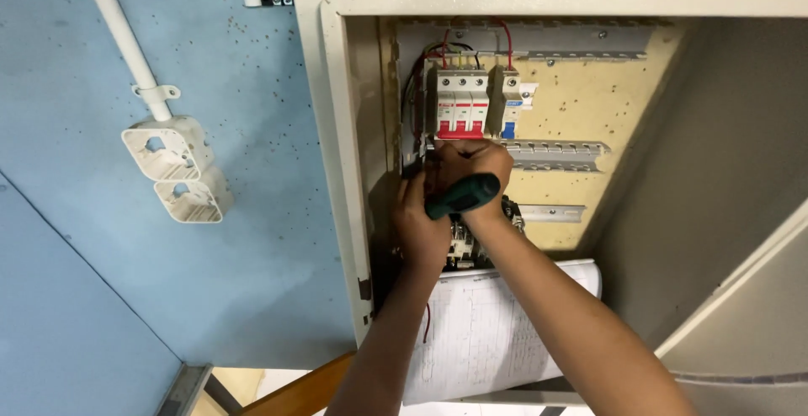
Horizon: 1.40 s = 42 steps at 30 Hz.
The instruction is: Connecting electrical wires to circuit breakers and contactors within a control panel using a screwdriver while referring to a schematic.
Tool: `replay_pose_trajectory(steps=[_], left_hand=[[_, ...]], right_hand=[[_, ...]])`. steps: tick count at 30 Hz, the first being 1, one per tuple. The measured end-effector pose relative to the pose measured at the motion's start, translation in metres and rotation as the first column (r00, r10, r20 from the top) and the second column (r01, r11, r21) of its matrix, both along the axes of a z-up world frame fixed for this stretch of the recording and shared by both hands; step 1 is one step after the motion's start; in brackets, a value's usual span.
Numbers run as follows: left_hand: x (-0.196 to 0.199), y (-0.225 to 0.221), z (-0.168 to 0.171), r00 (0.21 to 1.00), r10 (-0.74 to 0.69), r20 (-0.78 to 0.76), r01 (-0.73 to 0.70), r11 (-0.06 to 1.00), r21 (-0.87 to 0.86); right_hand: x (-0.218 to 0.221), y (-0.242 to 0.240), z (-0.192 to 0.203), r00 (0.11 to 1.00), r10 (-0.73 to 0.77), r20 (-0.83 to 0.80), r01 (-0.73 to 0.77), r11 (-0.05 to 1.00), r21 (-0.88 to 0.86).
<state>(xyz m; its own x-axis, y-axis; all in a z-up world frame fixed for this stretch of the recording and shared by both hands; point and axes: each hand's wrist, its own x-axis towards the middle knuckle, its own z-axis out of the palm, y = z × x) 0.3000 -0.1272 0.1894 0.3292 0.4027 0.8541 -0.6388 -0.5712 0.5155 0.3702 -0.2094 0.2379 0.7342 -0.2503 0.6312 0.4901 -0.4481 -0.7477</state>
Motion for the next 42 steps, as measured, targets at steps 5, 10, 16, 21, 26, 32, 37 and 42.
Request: replay_pose_trajectory(steps=[5, 10, 16, 21, 26, 32, 37, 42], left_hand=[[0.016, -0.005, 0.012, 0.998, 0.045, 0.051, -0.042, 0.998, -0.053], [0.031, -0.006, 0.019, 0.996, 0.062, 0.071, -0.056, 0.996, -0.075], [0.018, -0.008, 0.036, 0.997, 0.056, 0.053, -0.052, 0.996, -0.069], [0.033, -0.003, 0.018, 0.998, 0.038, 0.054, -0.035, 0.997, -0.065], [0.012, 0.001, 0.041, 0.981, 0.147, 0.124, -0.142, 0.988, -0.054], [0.036, -0.004, 0.017, 0.961, 0.265, 0.077, -0.263, 0.964, -0.031], [0.031, -0.003, 0.020, 0.965, 0.218, 0.143, -0.219, 0.976, -0.009], [0.033, -0.007, 0.023, 0.979, 0.121, 0.166, -0.114, 0.992, -0.053]], right_hand=[[0.001, -0.002, 0.001, 0.999, 0.042, 0.026, -0.042, 0.999, 0.016], [-0.022, -0.003, 0.017, 0.991, 0.127, 0.032, -0.128, 0.992, 0.016], [-0.103, -0.053, 0.060, 0.799, 0.601, -0.013, -0.560, 0.752, 0.347], [-0.149, -0.068, 0.086, 0.843, 0.519, -0.141, -0.538, 0.822, -0.186], [-0.202, -0.063, 0.114, 0.964, 0.267, 0.006, -0.188, 0.695, -0.694], [-0.312, -0.148, 0.100, 0.972, -0.223, 0.072, 0.233, 0.885, -0.403], [-0.301, -0.147, -0.004, 0.960, -0.269, 0.078, 0.279, 0.940, -0.194], [-0.296, -0.109, -0.004, 0.927, -0.180, 0.328, 0.305, 0.872, -0.383]])
